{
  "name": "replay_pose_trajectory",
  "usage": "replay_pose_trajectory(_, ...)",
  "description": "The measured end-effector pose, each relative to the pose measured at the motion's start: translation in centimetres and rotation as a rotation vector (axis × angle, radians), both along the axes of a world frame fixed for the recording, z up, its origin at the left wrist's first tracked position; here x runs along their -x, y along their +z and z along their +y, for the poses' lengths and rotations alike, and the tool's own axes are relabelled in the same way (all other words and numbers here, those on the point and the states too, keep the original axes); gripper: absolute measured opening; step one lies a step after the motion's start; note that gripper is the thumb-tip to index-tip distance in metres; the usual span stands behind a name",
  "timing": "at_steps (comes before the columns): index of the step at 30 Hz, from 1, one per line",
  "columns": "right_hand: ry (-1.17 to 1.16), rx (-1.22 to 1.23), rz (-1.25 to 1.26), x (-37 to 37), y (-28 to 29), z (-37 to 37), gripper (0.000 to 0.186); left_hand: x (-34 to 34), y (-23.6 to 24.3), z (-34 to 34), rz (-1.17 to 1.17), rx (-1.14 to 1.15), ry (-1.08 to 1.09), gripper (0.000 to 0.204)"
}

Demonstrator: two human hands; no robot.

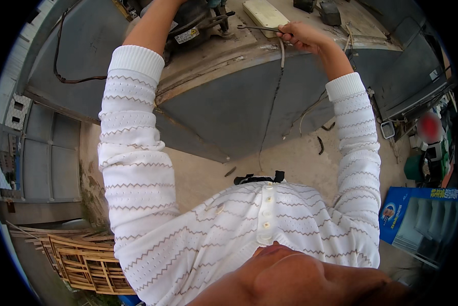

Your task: The person uses pliers to strip the insulation from wires connected to a motor on a metal surface. They then use a screwdriver to tighten connections on the motor's terminal block.

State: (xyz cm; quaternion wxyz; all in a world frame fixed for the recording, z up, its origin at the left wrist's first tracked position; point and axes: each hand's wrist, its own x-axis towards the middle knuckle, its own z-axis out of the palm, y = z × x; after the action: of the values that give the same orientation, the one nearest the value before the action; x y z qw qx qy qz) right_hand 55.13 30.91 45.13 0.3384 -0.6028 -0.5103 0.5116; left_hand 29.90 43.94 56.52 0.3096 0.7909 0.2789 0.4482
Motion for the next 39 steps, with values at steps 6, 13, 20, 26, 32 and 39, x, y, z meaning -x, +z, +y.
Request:
replay_pose_trajectory(6, 0.017, -0.036, 0.261, 1.6, 0.5, -4.7, 0.023, 0.3, 0.0, 0.4, -0.028, 0.011, -0.011, 0.014)
replay_pose_trajectory(13, 0.088, -0.076, 0.311, 6.5, -1.6, -7.2, 0.021, -0.1, -0.3, 0.9, -0.045, 0.029, -0.019, 0.013)
replay_pose_trajectory(20, 0.095, -0.059, 0.367, 9.2, -1.7, -6.9, 0.020, 0.0, -0.2, 1.3, -0.028, 0.051, 0.008, 0.016)
replay_pose_trajectory(26, 0.120, -0.023, 0.458, 11.3, -2.2, -6.7, 0.018, -0.1, -0.4, 0.9, -0.077, 0.079, -0.023, 0.012)
replay_pose_trajectory(32, 0.150, 0.011, 0.623, 15.1, -1.4, -6.2, 0.014, -0.6, -1.3, 1.9, -0.189, 0.027, -0.041, 0.009)
replay_pose_trajectory(39, 0.090, -0.014, 0.589, 12.6, -2.7, -5.0, 0.023, -0.4, -0.1, -0.7, -0.095, 0.124, 0.027, 0.030)
